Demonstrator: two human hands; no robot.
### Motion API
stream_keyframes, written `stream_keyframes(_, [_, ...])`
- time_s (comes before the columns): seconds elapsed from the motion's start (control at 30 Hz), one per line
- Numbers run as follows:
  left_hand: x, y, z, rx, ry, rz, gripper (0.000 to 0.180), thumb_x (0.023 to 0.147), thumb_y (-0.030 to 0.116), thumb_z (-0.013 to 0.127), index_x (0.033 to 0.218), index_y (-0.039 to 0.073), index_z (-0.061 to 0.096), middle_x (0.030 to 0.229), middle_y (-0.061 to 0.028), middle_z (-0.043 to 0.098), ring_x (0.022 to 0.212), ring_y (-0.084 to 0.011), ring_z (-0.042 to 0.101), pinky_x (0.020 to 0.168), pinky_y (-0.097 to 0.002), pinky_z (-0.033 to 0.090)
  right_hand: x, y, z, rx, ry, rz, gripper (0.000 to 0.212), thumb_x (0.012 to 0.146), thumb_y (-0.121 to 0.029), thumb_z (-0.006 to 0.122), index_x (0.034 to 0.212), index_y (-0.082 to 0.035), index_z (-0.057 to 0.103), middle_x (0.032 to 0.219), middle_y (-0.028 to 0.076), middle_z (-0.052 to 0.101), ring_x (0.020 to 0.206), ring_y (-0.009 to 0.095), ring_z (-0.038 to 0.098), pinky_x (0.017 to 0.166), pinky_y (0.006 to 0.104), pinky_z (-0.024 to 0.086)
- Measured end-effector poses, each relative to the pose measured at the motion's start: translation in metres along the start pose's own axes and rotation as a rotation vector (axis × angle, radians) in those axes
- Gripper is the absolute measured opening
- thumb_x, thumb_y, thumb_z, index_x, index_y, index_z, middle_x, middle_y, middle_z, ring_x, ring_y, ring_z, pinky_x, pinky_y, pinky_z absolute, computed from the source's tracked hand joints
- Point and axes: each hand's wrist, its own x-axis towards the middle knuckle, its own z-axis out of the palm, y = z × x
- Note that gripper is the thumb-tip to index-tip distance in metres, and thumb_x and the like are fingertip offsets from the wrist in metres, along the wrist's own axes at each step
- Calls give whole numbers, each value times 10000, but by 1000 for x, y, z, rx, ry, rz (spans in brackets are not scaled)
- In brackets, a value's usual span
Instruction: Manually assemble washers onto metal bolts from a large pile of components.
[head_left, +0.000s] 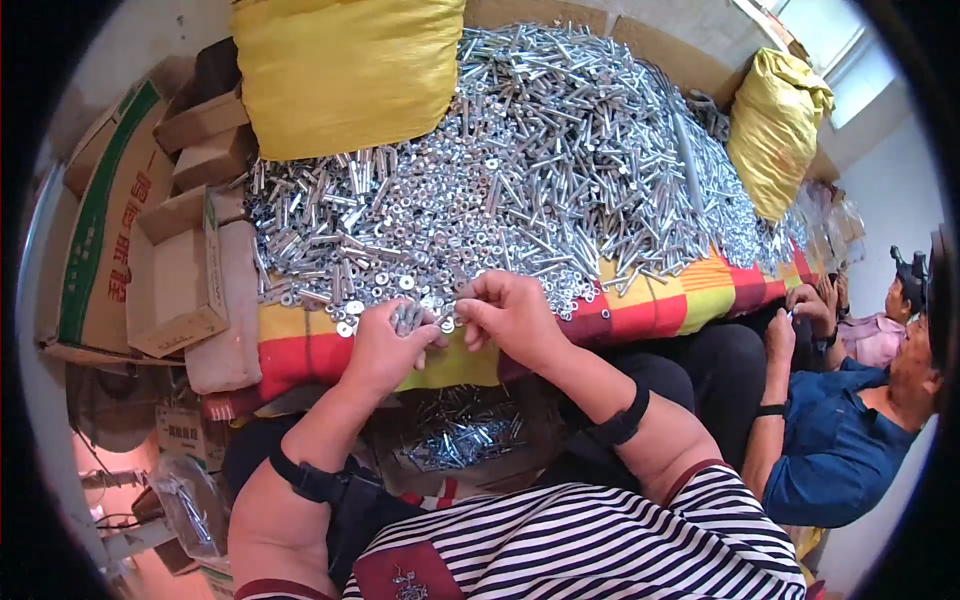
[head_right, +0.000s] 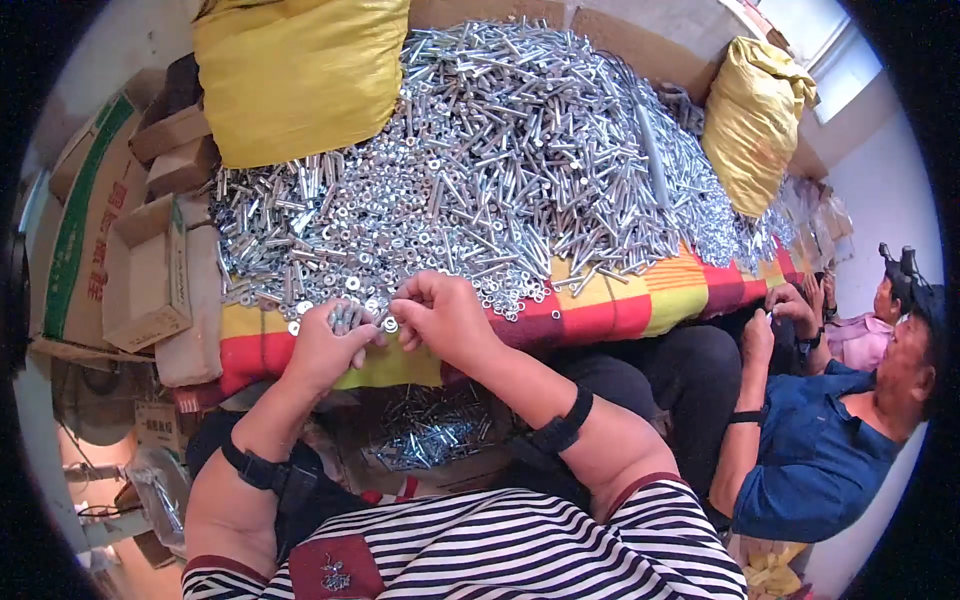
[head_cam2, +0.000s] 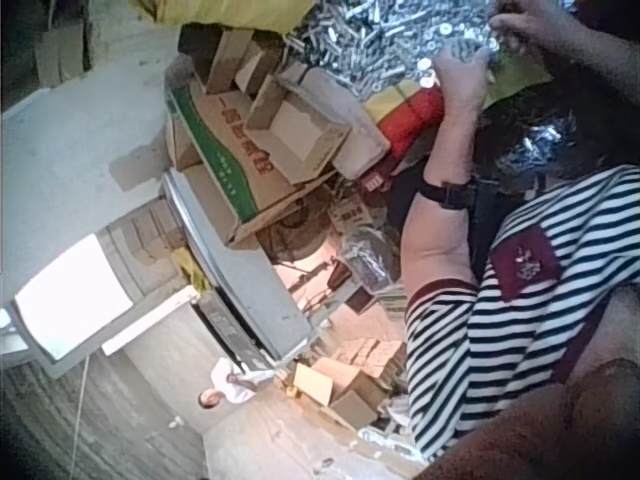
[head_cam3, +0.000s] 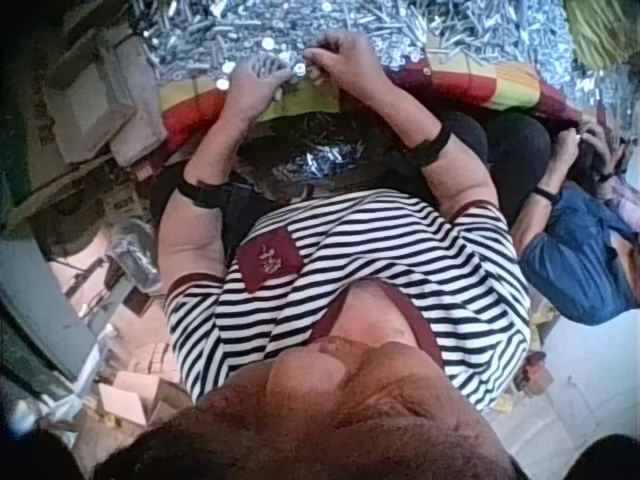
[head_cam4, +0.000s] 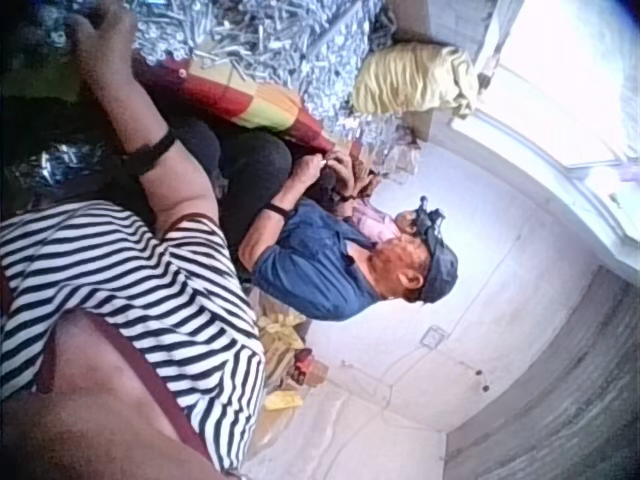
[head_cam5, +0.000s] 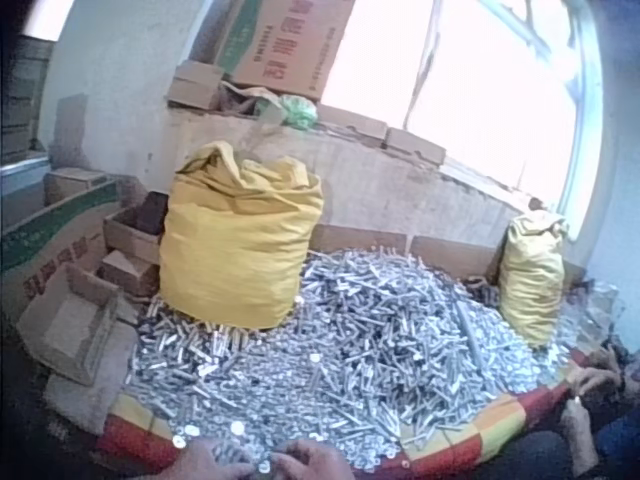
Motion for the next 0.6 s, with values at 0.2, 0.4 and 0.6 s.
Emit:
stream_keyframes(0.2, [0,1,-5,-18,-77,61,84,800,8,653,872,-24,626,678,-48,624,501,-85,554,441,-224,431,5,-3,-1,175,-151,128,103,907,-27,575,899,72,605,753,111,651,647,168,674,573,276,584])
stream_keyframes(0.4, [-5,6,-10,-128,-88,27,82,815,-2,636,893,-17,616,690,-52,621,502,-81,542,432,-220,409,10,-4,4,83,-181,-48,84,899,-23,584,903,45,634,757,98,650,684,155,675,587,276,566])
stream_keyframes(0.6, [-10,17,-13,-400,-42,-105,72,835,44,645,883,9,604,686,-49,613,480,-79,522,379,-197,327,23,6,3,-815,175,-733,35,826,-58,624,847,-37,642,705,98,571,624,251,621,541,353,494])
